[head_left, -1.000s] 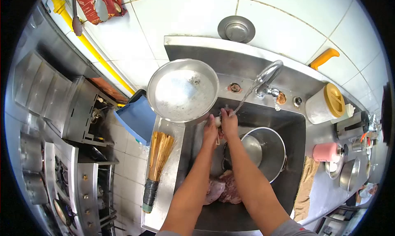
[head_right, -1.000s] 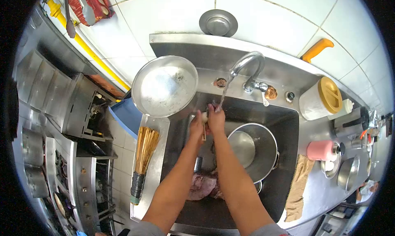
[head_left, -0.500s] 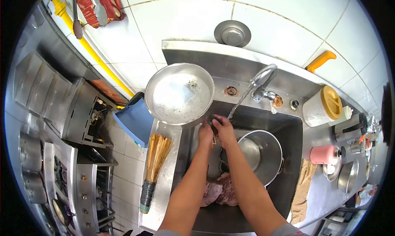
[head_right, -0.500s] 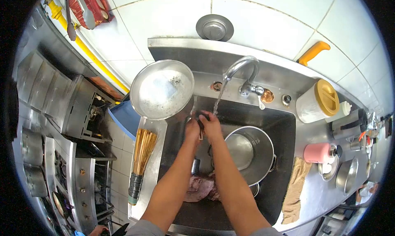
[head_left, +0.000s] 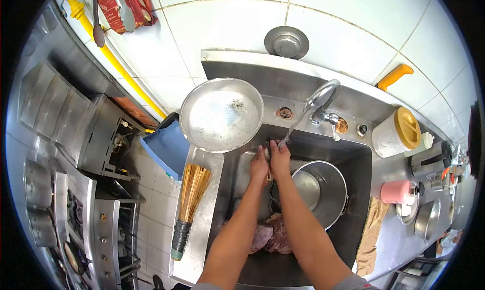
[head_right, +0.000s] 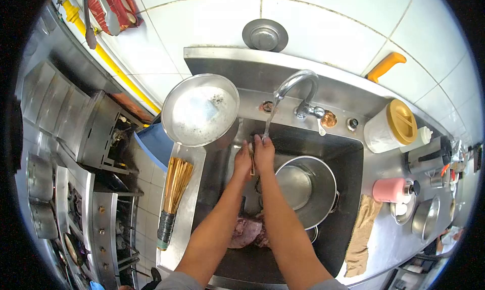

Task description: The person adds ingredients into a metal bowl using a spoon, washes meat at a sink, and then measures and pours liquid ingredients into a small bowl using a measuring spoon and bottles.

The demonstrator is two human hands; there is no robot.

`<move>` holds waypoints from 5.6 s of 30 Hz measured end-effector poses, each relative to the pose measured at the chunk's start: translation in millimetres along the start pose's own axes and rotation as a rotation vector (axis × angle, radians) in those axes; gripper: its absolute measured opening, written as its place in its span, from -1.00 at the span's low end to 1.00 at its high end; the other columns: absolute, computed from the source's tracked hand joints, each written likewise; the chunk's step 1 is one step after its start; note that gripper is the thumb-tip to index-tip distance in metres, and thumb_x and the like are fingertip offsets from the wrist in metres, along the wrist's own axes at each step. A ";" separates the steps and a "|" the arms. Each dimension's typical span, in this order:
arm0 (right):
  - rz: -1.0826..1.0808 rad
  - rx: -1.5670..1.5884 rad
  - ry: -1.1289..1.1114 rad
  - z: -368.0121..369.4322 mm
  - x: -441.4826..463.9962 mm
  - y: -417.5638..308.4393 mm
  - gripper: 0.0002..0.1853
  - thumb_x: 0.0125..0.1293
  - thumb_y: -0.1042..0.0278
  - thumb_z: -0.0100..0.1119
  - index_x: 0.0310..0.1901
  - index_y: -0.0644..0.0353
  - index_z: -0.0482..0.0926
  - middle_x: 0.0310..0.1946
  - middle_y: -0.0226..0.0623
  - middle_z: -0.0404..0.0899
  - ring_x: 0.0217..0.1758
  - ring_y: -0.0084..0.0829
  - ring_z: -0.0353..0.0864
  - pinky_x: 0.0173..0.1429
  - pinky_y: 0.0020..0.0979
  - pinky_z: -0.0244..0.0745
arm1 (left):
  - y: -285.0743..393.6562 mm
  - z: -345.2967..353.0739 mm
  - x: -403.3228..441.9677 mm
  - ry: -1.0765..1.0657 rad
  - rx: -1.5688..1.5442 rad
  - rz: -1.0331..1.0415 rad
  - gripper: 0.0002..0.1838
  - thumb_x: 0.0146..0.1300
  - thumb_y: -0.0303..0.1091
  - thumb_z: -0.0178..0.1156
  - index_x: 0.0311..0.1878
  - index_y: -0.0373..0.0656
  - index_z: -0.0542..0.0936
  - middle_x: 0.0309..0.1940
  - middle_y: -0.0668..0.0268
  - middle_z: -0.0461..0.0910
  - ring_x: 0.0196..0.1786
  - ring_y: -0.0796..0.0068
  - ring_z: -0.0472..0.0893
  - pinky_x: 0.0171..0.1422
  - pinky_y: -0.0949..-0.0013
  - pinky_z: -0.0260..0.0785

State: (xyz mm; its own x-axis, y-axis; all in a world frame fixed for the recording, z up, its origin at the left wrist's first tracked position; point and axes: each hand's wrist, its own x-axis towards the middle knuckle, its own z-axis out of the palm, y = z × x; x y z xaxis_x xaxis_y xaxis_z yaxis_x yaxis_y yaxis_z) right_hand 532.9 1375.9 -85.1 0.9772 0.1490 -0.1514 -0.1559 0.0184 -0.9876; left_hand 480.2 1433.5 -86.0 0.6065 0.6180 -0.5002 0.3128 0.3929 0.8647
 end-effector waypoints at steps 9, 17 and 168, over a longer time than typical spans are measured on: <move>0.329 0.363 -0.108 -15.0 -13.5 -0.1 -0.75 0.44 0.26 0.12 -0.01 0.25 0.51 -0.26 -0.28 0.62 -0.26 -0.40 0.60 -0.21 -0.34 0.53 | 18.5 -12.1 -13.2 -0.156 -0.150 -0.160 -0.35 0.46 0.24 -0.16 0.18 -0.16 0.53 -0.43 0.30 0.58 -0.60 0.56 0.51 -0.60 0.42 0.36; -0.133 -0.599 -0.038 -7.7 -5.0 -4.9 -0.56 0.40 0.11 0.10 0.03 0.42 0.52 -0.01 0.05 0.55 0.00 -0.16 0.57 0.10 -0.18 0.46 | -6.0 3.1 -0.8 -0.029 0.171 0.252 -0.38 0.50 0.08 -0.20 0.04 -0.37 0.56 -0.03 -0.20 0.59 0.11 -0.21 0.52 0.21 0.02 0.31; 0.674 0.034 -0.173 -4.4 -4.5 -31.3 -0.67 0.37 0.28 0.08 0.00 0.39 0.55 -0.27 -0.09 0.63 -0.26 -0.24 0.61 -0.24 -0.13 0.54 | 3.9 -36.1 -16.5 -0.287 -0.598 -0.145 -0.50 0.51 0.06 -0.13 0.30 -0.06 0.41 -0.14 0.25 0.55 -0.15 0.38 0.58 -0.19 0.29 0.45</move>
State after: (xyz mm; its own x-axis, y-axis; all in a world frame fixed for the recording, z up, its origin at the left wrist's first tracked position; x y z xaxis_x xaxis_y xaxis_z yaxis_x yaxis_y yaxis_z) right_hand 534.0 1370.3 -53.7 0.6289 0.2939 -0.7198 -0.7279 -0.1025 -0.6779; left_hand 445.0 1449.5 -76.0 0.7847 0.3582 -0.5060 -0.0028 0.8182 0.5749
